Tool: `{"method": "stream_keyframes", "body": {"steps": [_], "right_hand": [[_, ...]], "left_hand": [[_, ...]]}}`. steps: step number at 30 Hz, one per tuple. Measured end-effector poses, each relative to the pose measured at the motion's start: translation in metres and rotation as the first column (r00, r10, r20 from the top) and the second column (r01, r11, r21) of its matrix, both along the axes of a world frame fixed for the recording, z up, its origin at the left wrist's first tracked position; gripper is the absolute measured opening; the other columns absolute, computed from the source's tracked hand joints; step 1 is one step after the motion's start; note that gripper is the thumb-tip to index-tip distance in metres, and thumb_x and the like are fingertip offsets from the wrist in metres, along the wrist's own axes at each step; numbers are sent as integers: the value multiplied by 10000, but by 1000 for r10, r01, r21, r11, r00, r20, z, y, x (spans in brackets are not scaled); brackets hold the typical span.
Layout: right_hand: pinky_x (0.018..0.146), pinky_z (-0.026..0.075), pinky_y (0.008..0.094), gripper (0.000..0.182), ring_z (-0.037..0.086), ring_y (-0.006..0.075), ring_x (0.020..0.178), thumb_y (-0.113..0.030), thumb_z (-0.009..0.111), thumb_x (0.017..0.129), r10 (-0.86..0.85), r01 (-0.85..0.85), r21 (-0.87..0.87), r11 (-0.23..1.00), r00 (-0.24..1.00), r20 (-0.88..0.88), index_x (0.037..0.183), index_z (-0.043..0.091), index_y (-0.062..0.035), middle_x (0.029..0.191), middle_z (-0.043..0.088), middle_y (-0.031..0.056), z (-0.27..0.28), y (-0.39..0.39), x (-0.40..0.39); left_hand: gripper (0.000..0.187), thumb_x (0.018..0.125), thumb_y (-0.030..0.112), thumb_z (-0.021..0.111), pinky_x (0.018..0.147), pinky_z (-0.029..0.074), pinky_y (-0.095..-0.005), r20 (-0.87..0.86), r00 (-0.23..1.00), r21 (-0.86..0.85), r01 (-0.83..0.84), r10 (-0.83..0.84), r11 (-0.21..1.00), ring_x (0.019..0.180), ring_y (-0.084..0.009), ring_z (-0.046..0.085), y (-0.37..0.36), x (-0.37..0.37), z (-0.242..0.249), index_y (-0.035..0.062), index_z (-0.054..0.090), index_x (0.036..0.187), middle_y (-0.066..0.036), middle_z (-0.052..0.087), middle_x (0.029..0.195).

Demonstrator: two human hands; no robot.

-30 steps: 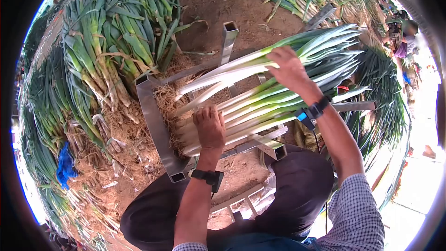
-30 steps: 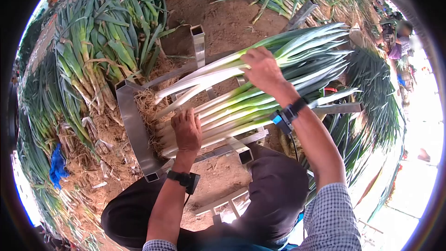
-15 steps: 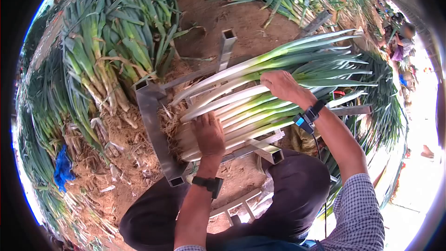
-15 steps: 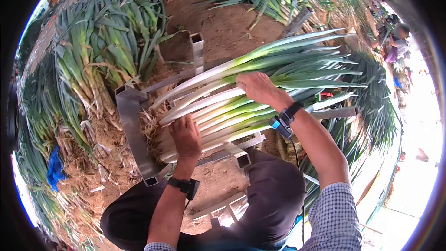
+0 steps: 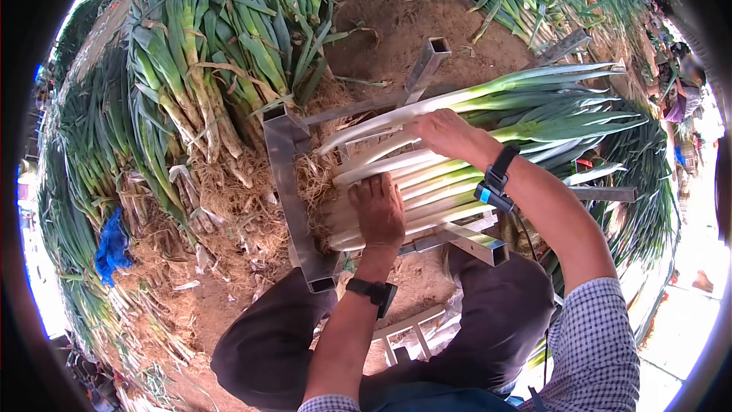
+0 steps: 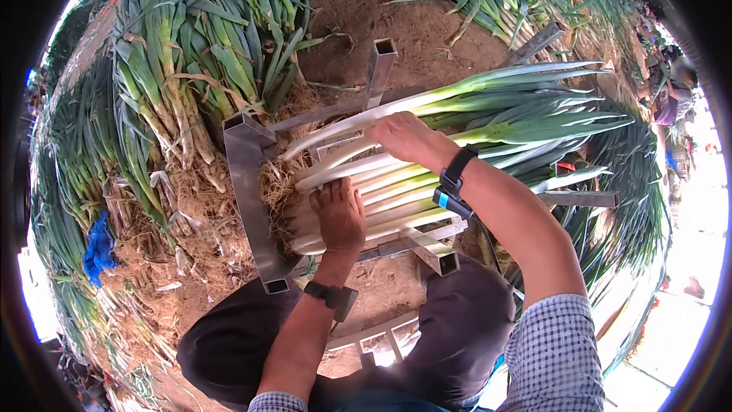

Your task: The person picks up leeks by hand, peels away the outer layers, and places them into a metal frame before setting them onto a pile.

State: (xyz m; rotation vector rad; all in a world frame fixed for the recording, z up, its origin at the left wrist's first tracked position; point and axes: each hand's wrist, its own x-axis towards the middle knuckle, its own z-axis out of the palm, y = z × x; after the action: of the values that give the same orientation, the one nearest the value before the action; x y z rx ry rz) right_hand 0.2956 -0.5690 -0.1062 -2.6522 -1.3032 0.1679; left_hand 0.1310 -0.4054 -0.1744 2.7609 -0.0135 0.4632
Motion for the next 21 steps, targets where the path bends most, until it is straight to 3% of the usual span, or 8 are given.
{"method": "stream_keyframes", "body": {"steps": [5,8,11,14,20,21], "right_hand": [[749,515,494,94,665,379,899,-32,592,780,-9,6,-144,990,1000,-15,853,649,-18,931,648,167,-6,14,9],[746,512,498,68,664,384,886,-19,592,771,14,-12,-60,998,999,32,814,645,-22,912,648,173,-13,11,10],[754,515,497,122,666,388,858,-42,606,760,-82,84,-90,992,996,24,880,625,-30,925,651,184,-14,6,5],[746,523,505,154,662,391,835,-75,618,761,-115,116,-25,993,993,33,909,593,-39,921,655,186,-5,5,2],[684,541,481,273,652,376,784,-154,647,801,-135,130,58,990,987,90,1028,558,-30,952,637,157,25,0,-12],[642,539,460,266,646,351,751,-173,649,816,-122,125,-20,992,984,130,1018,539,-39,917,612,143,31,-2,-13]], "left_hand": [[497,862,154,698,1070,314,-526,35,999,-142,11,-6,990,1161,-329,514,4,-1,5,23,470,1284,-146,578,1218],[602,854,147,718,1071,312,-523,93,995,-205,51,-32,978,1143,-330,520,6,-3,3,-8,425,1357,-164,576,1207],[691,875,149,697,1067,320,-525,54,999,-194,15,-5,981,1135,-329,524,3,-3,4,-35,347,1441,-175,573,1192],[738,891,152,675,1058,334,-526,-2,1000,-53,12,-12,999,1128,-324,526,3,-2,1,-38,289,1491,-172,568,1195],[653,898,132,643,1048,343,-533,76,997,-23,-7,9,1000,1130,-335,528,3,1,-15,-29,350,1458,-173,576,1146],[612,897,99,611,1042,342,-533,-24,1000,-33,-9,8,999,1136,-342,525,1,2,-6,-26,370,1446,-185,573,1147]]}}
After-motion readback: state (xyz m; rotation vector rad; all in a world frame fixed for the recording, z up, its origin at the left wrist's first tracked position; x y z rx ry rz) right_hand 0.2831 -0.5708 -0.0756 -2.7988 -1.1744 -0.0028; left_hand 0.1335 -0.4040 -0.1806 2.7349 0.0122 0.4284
